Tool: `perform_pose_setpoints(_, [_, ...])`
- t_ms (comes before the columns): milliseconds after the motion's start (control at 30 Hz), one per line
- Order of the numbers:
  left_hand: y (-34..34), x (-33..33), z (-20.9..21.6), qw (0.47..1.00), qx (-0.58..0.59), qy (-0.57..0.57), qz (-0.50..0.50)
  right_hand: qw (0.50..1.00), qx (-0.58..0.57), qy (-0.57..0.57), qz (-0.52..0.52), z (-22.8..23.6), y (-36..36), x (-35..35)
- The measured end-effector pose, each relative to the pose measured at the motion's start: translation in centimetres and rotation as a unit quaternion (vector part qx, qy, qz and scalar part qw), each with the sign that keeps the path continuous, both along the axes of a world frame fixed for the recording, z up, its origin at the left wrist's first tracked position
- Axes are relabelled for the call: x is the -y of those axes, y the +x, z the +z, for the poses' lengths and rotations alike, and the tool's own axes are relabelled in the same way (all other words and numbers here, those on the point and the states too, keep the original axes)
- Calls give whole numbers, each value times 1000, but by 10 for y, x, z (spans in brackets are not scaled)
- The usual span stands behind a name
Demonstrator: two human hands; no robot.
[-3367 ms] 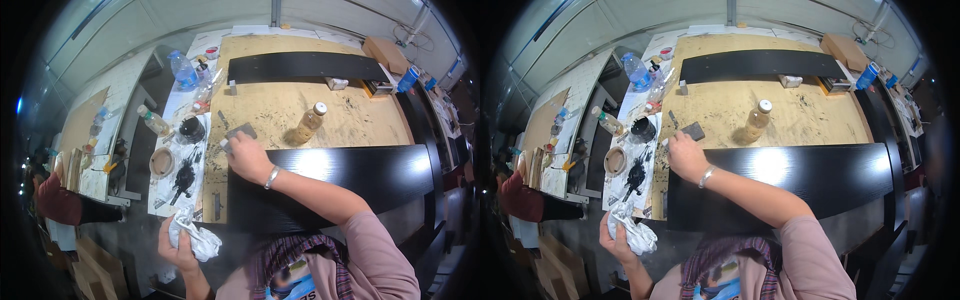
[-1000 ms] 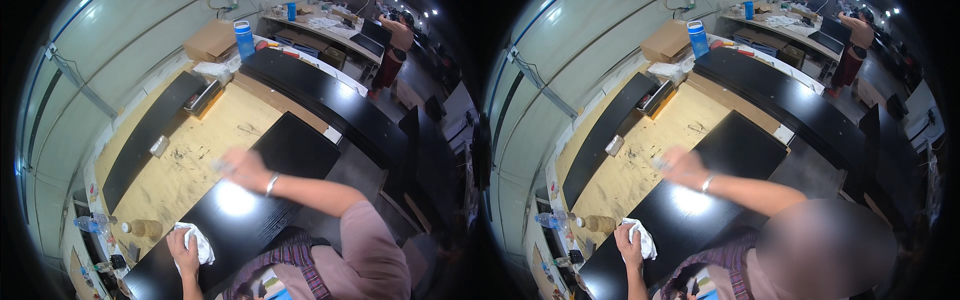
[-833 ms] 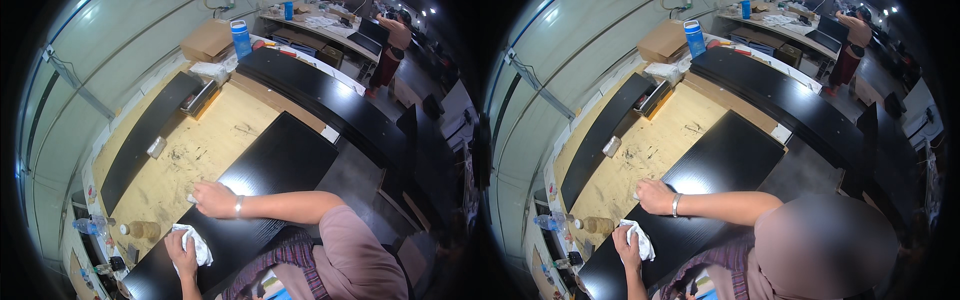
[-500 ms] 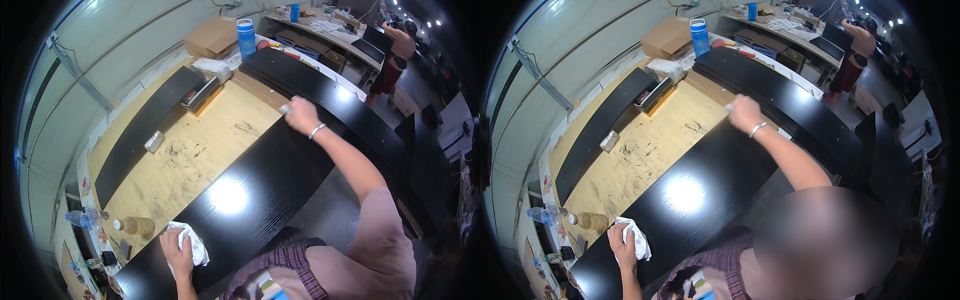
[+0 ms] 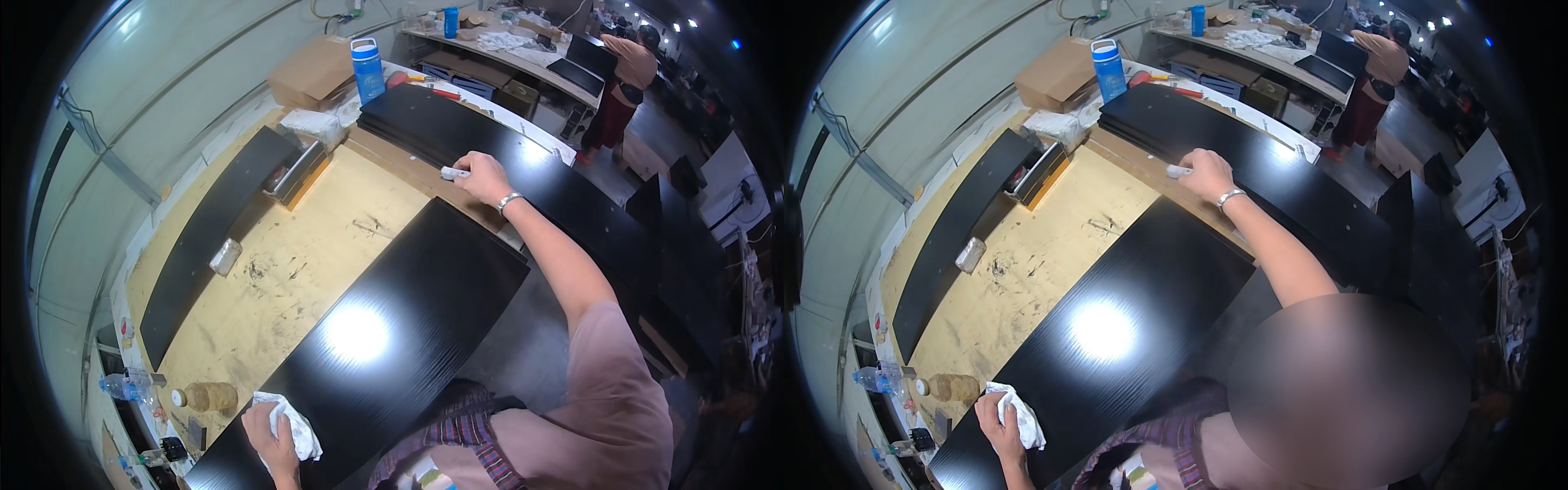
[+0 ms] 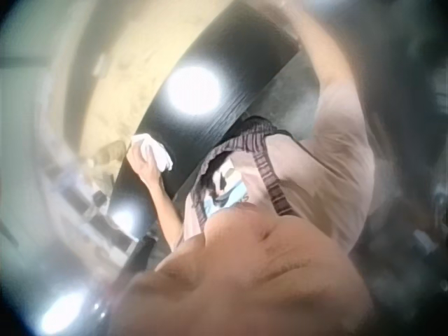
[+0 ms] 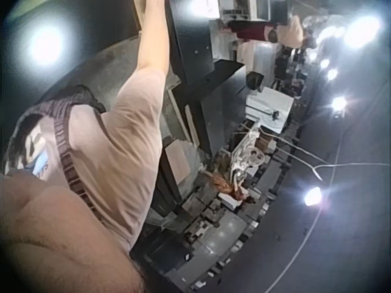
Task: The person wipes a black wooden board with a white cloth, then uses a small rectangular block to rub the surface. They repeat this cycle of wiping and rubbing across the board's surface.
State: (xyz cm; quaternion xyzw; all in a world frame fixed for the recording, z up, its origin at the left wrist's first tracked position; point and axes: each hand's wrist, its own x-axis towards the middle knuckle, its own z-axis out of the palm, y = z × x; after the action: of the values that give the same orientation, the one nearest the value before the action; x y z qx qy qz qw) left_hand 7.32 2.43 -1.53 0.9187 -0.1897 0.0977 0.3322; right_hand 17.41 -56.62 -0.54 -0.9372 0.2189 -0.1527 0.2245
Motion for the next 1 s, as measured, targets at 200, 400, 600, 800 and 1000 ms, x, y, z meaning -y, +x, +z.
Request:
perform_pose_setpoints(200, [3, 1, -2, 1000, -12, -5, 3, 980, 43, 70, 181, -22, 0, -8])
perform_pose_setpoints(400, [-1, -3, 1, 1000, -11, 0, 10, 946, -75, 195, 247, -13, -84, 31])
perform_pose_setpoints(600, [4, -6, -9, 1000, -12, -1, 8, 952, 50, 203, 222, -11, -85, 30])
perform_pose_setpoints(800, [9, -28, -24, 1000, 9, 8, -5, 976, 18, 100, 194, -17, -96, 4])
perform_pose_setpoints(1000, [9, -30, -30, 1000, 7, 2, -10, 975, -27, 169, 139, -5, -247, 21])
